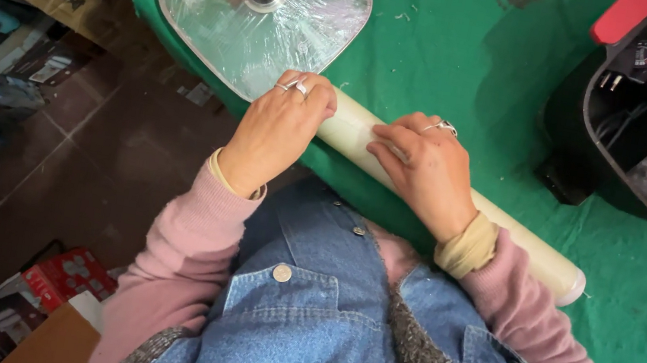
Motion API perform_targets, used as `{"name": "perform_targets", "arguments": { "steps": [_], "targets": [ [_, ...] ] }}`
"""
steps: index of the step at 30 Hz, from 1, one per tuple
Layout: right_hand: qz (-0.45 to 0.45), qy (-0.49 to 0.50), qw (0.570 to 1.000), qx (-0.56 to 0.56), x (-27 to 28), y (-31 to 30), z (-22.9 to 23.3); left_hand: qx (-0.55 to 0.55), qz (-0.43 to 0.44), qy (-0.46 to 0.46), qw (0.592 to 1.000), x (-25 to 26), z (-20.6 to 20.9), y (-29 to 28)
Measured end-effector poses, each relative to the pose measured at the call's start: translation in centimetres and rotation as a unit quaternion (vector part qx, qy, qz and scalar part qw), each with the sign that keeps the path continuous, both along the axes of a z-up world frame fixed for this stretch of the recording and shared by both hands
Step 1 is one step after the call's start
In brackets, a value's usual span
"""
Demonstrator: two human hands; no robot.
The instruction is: The person removes items from an air fryer, covers the top of the fryer with plastic wrap from a roll, and then places a handled component back inside the unit.
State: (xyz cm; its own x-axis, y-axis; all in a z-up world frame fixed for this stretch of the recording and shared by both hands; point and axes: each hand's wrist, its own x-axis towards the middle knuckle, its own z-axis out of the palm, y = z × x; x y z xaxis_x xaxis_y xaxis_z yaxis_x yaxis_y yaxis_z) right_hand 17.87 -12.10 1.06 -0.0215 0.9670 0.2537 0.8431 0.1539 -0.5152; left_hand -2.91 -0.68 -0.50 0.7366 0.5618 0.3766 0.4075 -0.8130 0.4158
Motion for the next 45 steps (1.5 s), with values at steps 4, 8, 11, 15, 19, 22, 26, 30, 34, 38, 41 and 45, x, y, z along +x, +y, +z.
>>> {"name": "perform_targets", "arguments": {
  "steps": [4, 8, 11, 15, 19, 22, 26, 30, 34, 38, 41, 45],
  "targets": [
    [0.000, -0.015, 1.000, 0.010, -0.3, 0.1, -0.8, 0.005, 0.002, -0.008, 1.000, 0.1, -0.1, -0.1],
    [0.008, -0.041, 0.999, 0.023, -0.4, 0.2, -0.7, -0.017, 0.006, -0.002, 1.000, 0.6, 1.0, -0.6],
    [0.013, -0.052, 0.998, 0.030, -0.5, 0.0, -0.5, 0.051, -0.045, -0.046, 0.997, 1.4, 1.8, -1.3],
    [0.018, -0.048, 0.999, 0.009, -0.4, -0.3, -0.2, 0.023, -0.089, -0.041, 0.995, 2.1, -0.6, -1.4],
    [0.013, -0.001, 1.000, -0.005, 0.5, -1.0, -0.3, 0.013, -0.079, -0.055, 0.995, 2.3, -1.1, -1.1],
    [-0.006, 0.028, 1.000, -0.005, 2.0, -2.3, 1.2, 0.003, -0.092, -0.077, 0.993, 2.4, -0.7, -1.0],
    [-0.023, -0.011, 0.999, -0.024, 4.5, -5.2, 3.0, -0.007, -0.096, -0.088, 0.991, 2.6, -0.3, -0.9],
    [-0.047, -0.085, 0.991, -0.087, 6.7, -8.4, 1.8, -0.014, -0.097, -0.089, 0.991, 2.7, 0.1, -0.7],
    [-0.063, -0.086, 0.985, -0.134, 7.3, -9.6, 0.7, -0.009, -0.101, -0.075, 0.992, 2.5, 0.4, -0.8],
    [-0.049, -0.073, 0.989, -0.115, 7.4, -8.4, 1.1, 0.002, -0.094, -0.058, 0.994, 1.5, 0.9, -0.9],
    [-0.030, -0.059, 0.992, -0.104, 7.3, -7.1, 1.3, -0.007, -0.058, -0.054, 0.997, 1.0, 0.9, -0.7],
    [-0.013, -0.024, 0.998, -0.055, 6.2, -5.3, 1.0, 0.000, -0.045, -0.048, 0.998, 0.8, 0.6, -0.7]
  ]
}}
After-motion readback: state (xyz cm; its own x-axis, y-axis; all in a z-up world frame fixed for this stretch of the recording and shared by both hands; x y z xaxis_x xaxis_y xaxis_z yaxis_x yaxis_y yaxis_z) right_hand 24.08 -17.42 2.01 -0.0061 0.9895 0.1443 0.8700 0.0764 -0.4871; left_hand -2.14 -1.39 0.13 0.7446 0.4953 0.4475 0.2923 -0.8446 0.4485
